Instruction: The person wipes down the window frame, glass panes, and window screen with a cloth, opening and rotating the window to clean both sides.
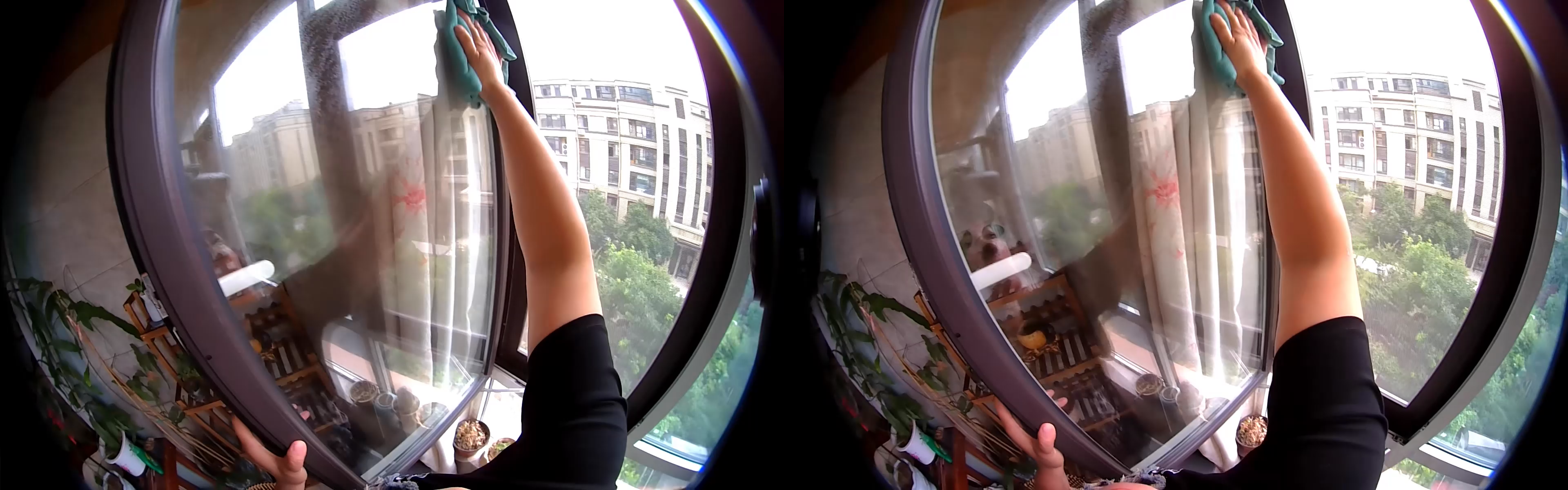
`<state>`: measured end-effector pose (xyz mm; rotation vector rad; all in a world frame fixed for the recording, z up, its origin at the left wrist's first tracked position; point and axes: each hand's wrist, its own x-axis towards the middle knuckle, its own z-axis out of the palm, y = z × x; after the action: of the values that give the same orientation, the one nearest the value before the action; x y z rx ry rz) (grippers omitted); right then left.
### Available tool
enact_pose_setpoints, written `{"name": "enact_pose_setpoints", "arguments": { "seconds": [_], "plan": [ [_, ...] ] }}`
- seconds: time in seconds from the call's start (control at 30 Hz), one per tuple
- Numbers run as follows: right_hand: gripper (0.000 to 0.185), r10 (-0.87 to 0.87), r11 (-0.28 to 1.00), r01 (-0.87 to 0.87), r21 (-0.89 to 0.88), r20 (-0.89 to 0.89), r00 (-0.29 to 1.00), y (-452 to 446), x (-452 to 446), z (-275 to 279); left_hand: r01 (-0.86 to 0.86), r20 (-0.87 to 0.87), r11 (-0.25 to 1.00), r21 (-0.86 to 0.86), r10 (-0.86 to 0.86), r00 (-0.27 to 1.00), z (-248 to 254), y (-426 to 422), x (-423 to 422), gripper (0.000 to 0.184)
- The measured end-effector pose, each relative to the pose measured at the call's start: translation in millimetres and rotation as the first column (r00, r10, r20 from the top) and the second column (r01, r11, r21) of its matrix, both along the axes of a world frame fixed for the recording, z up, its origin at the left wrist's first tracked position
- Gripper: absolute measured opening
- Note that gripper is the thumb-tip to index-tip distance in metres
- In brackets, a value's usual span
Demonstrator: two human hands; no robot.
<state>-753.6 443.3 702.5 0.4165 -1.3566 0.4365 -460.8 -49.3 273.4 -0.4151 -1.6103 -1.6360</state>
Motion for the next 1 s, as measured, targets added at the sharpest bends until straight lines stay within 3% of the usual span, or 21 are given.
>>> {"name": "enact_pose_setpoints", "arguments": {
  "seconds": [0.03, 0.1, 0.27, 0.4, 0.53, 0.6, 0.73, 0.8, 0.87, 0.93, 1.0],
  "plan": [
    [0.067, -0.019, 0.997, 0.021, 0.071, -0.029, 0.999, 4, 3, -17, 0.011, 0.013, 1.000, 0.000, -0.011, 1.000, -1, 1, -1, 0.107],
    [0.063, -0.075, 0.997, 0.075, 0.006, 0.012, 0.997, -11, 17, -58, -0.014, -0.016, 1.000, -0.017, 0.014, 1.000, -4, -3, -3, 0.105],
    [0.070, -0.007, 0.998, 0.015, -0.059, 0.141, 0.990, -33, 57, -189, -0.007, -0.060, 1.000, -0.012, 0.006, 0.998, 6, 10, 3, 0.101],
    [0.061, 0.004, 0.986, 0.038, -0.163, 0.245, 0.970, -57, 77, -360, 0.013, -0.079, 1.000, -0.006, -0.014, 0.997, 3, 9, 2, 0.099],
    [0.065, 0.184, 0.912, 0.027, -0.410, 0.466, 0.866, -121, 128, -544, 0.105, -0.096, 0.995, -0.006, -0.105, 0.990, 4, 4, -1, 0.093],
    [0.065, 0.222, 0.889, 0.048, -0.455, 0.522, 0.824, -154, 154, -594, 0.111, -0.100, 0.994, -0.004, -0.111, 0.989, 4, 3, -2, 0.092],
    [0.067, 0.293, 0.867, -0.004, -0.498, 0.502, 0.814, -171, 169, -563, 0.067, -0.138, 0.996, -0.054, -0.074, 0.988, -3, -1, -8, 0.088],
    [0.066, 0.167, 0.958, -0.028, -0.287, 0.473, 0.865, -162, 165, -507, 0.001, -0.189, 0.995, -0.100, -0.020, 0.982, -4, -3, -11, 0.085],
    [0.067, 0.081, 0.997, -0.071, -0.038, 0.437, 0.896, -160, 170, -411, 0.011, -0.179, 0.996, -0.088, -0.027, 0.983, -1, -1, -10, 0.083],
    [0.064, -0.056, 0.956, -0.033, 0.290, 0.294, 0.954, -153, 161, -315, -0.027, -0.158, 0.997, -0.079, 0.014, 0.987, 3, 2, -5, 0.082],
    [0.066, -0.036, 0.926, -0.010, 0.377, 0.114, 0.993, -150, 139, -224, 0.010, -0.128, 0.997, -0.074, -0.020, 0.992, 7, 2, -3, 0.087]
  ]
}}
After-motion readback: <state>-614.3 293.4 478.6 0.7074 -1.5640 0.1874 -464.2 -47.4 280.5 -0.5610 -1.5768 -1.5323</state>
